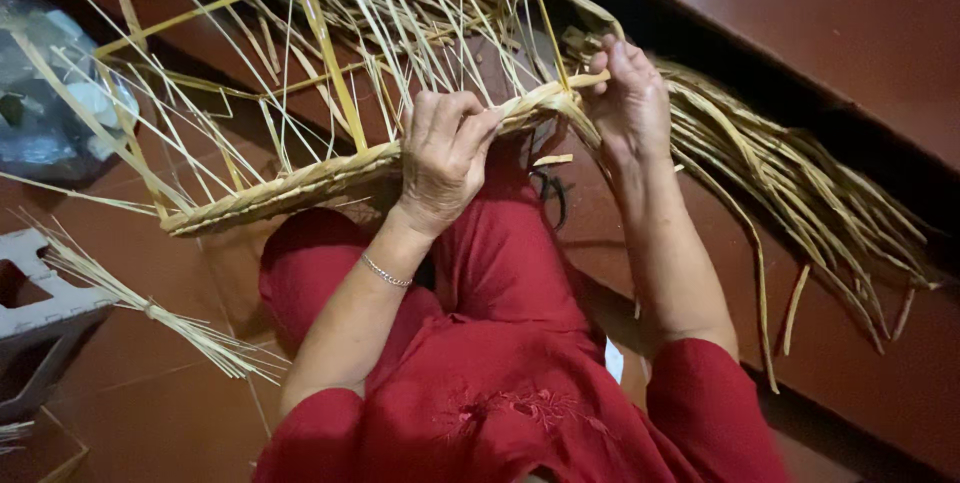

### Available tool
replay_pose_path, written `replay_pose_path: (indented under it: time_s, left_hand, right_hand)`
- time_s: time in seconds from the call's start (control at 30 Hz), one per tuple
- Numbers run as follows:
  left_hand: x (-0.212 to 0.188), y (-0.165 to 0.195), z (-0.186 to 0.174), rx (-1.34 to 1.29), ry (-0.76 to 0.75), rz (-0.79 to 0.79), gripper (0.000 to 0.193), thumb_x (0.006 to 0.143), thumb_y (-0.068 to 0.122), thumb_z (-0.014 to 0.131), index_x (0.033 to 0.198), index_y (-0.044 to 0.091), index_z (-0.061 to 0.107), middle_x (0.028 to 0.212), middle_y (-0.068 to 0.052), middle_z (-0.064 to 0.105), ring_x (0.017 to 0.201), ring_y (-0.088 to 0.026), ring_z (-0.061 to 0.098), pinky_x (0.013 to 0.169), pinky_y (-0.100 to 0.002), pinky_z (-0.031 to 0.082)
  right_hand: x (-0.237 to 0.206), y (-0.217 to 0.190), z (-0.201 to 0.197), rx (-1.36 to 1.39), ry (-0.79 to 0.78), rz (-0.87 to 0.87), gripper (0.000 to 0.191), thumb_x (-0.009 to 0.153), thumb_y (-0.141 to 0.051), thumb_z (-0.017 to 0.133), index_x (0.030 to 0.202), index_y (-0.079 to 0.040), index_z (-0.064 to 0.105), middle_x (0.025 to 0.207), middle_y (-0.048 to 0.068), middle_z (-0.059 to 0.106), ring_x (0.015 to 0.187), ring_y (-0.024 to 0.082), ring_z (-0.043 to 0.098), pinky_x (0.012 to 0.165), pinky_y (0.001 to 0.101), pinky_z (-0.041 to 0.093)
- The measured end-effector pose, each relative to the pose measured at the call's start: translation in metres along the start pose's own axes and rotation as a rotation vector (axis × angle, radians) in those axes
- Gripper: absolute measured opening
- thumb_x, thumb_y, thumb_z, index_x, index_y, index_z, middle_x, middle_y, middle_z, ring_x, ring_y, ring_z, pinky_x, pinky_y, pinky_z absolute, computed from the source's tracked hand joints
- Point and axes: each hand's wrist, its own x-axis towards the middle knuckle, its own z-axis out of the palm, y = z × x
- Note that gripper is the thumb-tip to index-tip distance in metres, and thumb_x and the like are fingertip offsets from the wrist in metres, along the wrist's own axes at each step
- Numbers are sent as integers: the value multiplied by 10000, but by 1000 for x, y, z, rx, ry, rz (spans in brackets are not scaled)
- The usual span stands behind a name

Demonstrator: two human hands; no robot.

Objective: The person sits on the floor weaving a basket from dried palm strips, folding and interlacing strips around a woven base frame, pulling strips tight, and turning the basket to work around its rim.

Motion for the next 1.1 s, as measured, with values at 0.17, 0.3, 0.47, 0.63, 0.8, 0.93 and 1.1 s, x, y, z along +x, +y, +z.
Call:
replay_pose_path:
  time_s: [0.17, 0.3, 0.47, 0.63, 0.8, 0.93, 1.1]
  left_hand:
    - [6, 5, 0, 2, -21, -24, 357, 878, 188, 838, 1198, 133, 691, 1005, -26, 542, 947, -249, 506, 814, -416, 400]
    - [12, 14, 7, 92, -66, -32, 346, 860, 287, 842, 1160, 171, 715, 922, -41, 486, 894, -261, 477, 757, -426, 359]
    - [9, 10, 13, 71, -18, 12, 318, 870, 245, 837, 1162, 175, 732, 968, -25, 502, 931, -247, 497, 777, -422, 357]
    - [3, 3, 17, -5, -10, 3, 336, 892, 187, 847, 1200, 151, 719, 1008, -18, 532, 933, -229, 509, 794, -398, 375]
    - [-17, -3, -5, -129, 82, 36, 408, 929, 41, 810, 1310, 83, 669, 1246, -81, 589, 1170, -247, 567, 1040, -401, 454]
    - [-48, -6, -35, 59, 103, 31, 409, 834, -3, 786, 1214, 133, 725, 1230, -58, 612, 1189, -267, 566, 1037, -435, 422]
    - [-66, -20, -66, 240, 179, -93, 318, 910, 43, 829, 1190, 133, 707, 1253, -62, 603, 1208, -289, 550, 1054, -462, 405]
  right_hand:
    - [4, 2, 2, 247, -4, 116, 197, 1064, -265, 653, 1007, -77, 654, 662, -1, 503, 605, 124, 461, 621, 278, 424]
    - [4, 2, 7, 232, -106, 61, 229, 1072, -353, 620, 964, -151, 632, 613, -33, 359, 605, 125, 335, 610, 291, 327]
    - [16, 13, 13, 279, -114, -88, 267, 1055, -389, 598, 922, -159, 620, 552, -47, 297, 532, 122, 267, 568, 302, 282]
    - [24, 15, 16, 371, -59, -125, 223, 1044, -346, 603, 956, -143, 633, 543, -61, 309, 537, 112, 271, 546, 296, 277]
    - [8, -12, 5, 403, 227, -151, 139, 987, -280, 686, 940, -156, 645, 610, -27, 486, 565, 137, 426, 571, 304, 390]
    - [2, -32, -13, 429, 164, -111, 149, 1025, -233, 736, 931, -160, 647, 728, -8, 601, 656, 142, 526, 575, 265, 425]
    - [13, -33, -40, 409, 131, -96, 87, 1015, -225, 663, 969, -166, 706, 766, -24, 653, 620, 154, 536, 618, 304, 461]
